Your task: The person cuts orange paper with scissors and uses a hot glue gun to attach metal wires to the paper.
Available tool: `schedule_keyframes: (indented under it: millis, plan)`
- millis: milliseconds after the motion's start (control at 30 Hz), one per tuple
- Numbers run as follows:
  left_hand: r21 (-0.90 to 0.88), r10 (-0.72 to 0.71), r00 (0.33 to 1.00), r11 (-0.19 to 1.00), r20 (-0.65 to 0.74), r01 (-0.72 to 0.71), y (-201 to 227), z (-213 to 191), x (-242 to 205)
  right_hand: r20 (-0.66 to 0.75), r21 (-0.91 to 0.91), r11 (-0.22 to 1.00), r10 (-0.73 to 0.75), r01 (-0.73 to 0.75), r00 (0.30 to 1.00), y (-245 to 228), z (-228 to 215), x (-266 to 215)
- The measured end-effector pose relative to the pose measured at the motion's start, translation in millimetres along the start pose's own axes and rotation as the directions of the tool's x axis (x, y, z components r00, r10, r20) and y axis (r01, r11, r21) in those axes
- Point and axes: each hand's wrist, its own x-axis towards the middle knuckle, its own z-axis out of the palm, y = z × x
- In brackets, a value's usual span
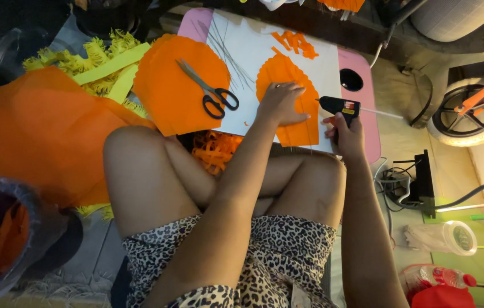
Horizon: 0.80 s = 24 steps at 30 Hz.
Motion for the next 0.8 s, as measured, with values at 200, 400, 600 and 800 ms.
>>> schedule_keyframes:
  millis: [200, 400, 600, 800]
  plan:
    - [0.042, 0.017, 1.0, 0.999, -0.001, -0.017, 2.2, -0.3, -0.2, -0.022, -0.042, 0.999, 0.009, -0.01, 1.0, -2.7, 0.7, 1.1]
    - [0.076, 0.027, 0.999, 0.997, 0.028, -0.029, 0.9, 0.2, 1.8, 0.014, -0.012, 1.0, -0.002, 0.002, 1.0, -8.8, 3.4, 4.1]
    - [0.071, 0.032, 0.999, 0.997, 0.011, -0.032, 2.9, 2.1, 0.3, 0.025, 0.047, 0.998, 0.035, -0.037, 0.999, -0.9, 0.4, 6.5]
    - [0.048, 0.019, 1.0, 0.999, 0.011, -0.019, 2.3, 0.6, -1.9, 0.018, 0.065, 0.996, 0.064, -0.065, 0.998, -6.6, 3.1, 3.1]
